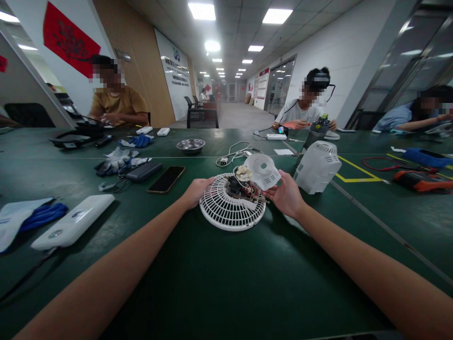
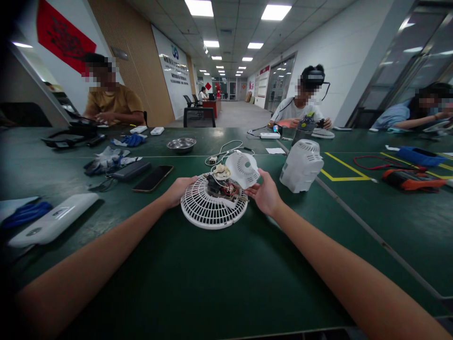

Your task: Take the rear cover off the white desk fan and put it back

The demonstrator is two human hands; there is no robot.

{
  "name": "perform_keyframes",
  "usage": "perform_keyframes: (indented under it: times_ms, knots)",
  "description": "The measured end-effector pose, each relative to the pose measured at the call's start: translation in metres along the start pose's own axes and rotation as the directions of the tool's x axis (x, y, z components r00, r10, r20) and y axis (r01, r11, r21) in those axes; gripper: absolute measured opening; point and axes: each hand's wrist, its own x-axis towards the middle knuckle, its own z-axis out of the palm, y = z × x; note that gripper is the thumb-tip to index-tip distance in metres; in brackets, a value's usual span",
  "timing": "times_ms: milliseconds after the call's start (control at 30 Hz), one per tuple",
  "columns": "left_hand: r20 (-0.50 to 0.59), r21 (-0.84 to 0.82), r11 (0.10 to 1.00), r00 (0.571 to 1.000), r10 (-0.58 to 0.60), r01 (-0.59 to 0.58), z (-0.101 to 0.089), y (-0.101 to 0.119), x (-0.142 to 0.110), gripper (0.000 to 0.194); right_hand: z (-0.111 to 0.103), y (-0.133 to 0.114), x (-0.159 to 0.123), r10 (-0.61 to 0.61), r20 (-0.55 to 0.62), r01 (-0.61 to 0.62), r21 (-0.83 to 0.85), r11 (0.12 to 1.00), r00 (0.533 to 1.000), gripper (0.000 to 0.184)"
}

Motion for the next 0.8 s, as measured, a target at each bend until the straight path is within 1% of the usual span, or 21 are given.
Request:
perform_keyframes:
  times_ms: [133, 233, 300, 367, 400, 467, 533, 600, 667, 700, 800]
  knots:
    - [0.002, -0.013, 1.000, 1.000, 0.008, -0.008, 0.000, -0.001, 0.000, 0.019, 0.008, 0.002, -0.005, -0.090, 0.008, 0.090, -0.017, 0.996, 0.996, 0.042]
    - [0.009, -0.016, 1.000, 1.000, 0.011, -0.011, 0.001, -0.001, -0.001, 0.018, 0.010, 0.004, -0.008, -0.218, 0.016, 0.219, -0.066, 0.974, 0.976, 0.053]
    - [0.015, -0.009, 1.000, 1.000, 0.011, -0.011, 0.000, 0.000, -0.001, 0.018, 0.013, 0.005, -0.012, -0.317, 0.059, 0.322, -0.166, 0.932, 0.947, 0.061]
    - [0.013, -0.001, 1.000, 1.000, 0.012, -0.012, 0.000, 0.000, -0.001, 0.019, 0.016, 0.004, -0.018, -0.410, 0.143, 0.435, -0.307, 0.847, 0.901, 0.070]
    - [0.014, 0.003, 1.000, 1.000, 0.015, -0.015, 0.000, 0.000, -0.001, 0.020, 0.018, 0.003, -0.022, -0.455, 0.195, 0.494, -0.387, 0.779, 0.869, 0.074]
    - [0.015, 0.009, 1.000, 1.000, 0.022, -0.022, 0.000, 0.000, -0.001, 0.021, 0.021, 0.002, -0.027, -0.526, 0.298, 0.596, -0.529, 0.604, 0.797, 0.078]
    - [0.019, 0.010, 1.000, 0.999, 0.027, -0.027, 0.001, 0.000, -0.001, 0.020, 0.024, 0.003, -0.031, -0.555, 0.381, 0.648, -0.626, 0.434, 0.740, 0.078]
    - [0.019, 0.011, 0.999, 0.999, 0.030, -0.030, 0.002, -0.001, -0.001, 0.021, 0.024, 0.003, -0.031, -0.553, 0.436, 0.664, -0.676, 0.320, 0.710, 0.075]
    - [0.019, 0.022, 0.999, 0.999, 0.028, -0.029, 0.001, -0.001, 0.000, 0.021, 0.023, 0.004, -0.030, -0.549, 0.461, 0.665, -0.702, 0.255, 0.698, 0.073]
    - [0.018, 0.027, 0.999, 0.999, 0.028, -0.029, 0.001, -0.001, 0.000, 0.021, 0.022, 0.004, -0.029, -0.550, 0.466, 0.665, -0.708, 0.240, 0.694, 0.073]
    - [0.012, 0.031, 0.999, 1.000, 0.025, -0.026, 0.000, -0.001, 0.001, 0.022, 0.020, 0.004, -0.027, -0.554, 0.457, 0.664, -0.704, 0.251, 0.695, 0.075]
